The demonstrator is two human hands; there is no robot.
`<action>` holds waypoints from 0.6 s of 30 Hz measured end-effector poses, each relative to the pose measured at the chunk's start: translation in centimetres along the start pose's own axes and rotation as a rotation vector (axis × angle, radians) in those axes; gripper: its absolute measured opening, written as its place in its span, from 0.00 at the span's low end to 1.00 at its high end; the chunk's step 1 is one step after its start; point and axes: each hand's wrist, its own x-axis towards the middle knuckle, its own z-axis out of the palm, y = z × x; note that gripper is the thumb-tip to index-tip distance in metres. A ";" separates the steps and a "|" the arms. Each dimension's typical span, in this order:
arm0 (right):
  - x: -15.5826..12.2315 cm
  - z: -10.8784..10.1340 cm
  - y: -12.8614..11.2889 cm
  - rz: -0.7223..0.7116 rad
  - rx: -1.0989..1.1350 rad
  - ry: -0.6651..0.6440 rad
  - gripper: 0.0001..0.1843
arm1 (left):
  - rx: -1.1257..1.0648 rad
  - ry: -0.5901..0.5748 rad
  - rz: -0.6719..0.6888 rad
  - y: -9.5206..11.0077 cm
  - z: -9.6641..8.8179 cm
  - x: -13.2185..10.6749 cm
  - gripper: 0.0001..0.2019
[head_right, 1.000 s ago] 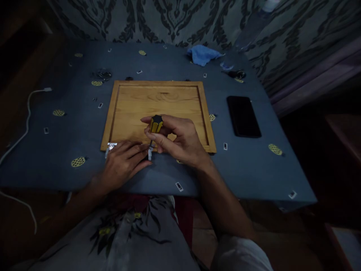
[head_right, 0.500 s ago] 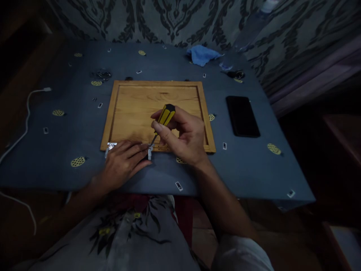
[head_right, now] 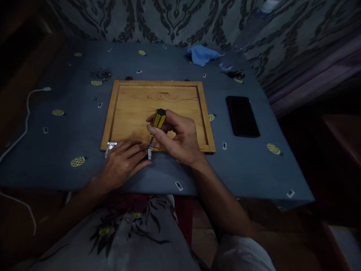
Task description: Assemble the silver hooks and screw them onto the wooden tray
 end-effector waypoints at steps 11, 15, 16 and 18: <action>0.2 -0.8 -0.4 -0.035 0.028 -0.133 0.10 | 0.007 0.012 0.001 -0.1 0.2 -0.1 0.12; 0.1 -1.3 -0.6 -0.032 0.041 -0.203 0.09 | 0.010 0.026 0.003 0.0 0.1 0.0 0.11; 0.1 -1.3 -0.6 -0.024 0.047 -0.209 0.10 | 0.012 0.021 0.003 0.0 0.1 0.0 0.11; 0.1 -1.3 -0.6 -0.005 0.053 -0.204 0.11 | 0.017 0.013 0.001 0.0 0.0 0.0 0.11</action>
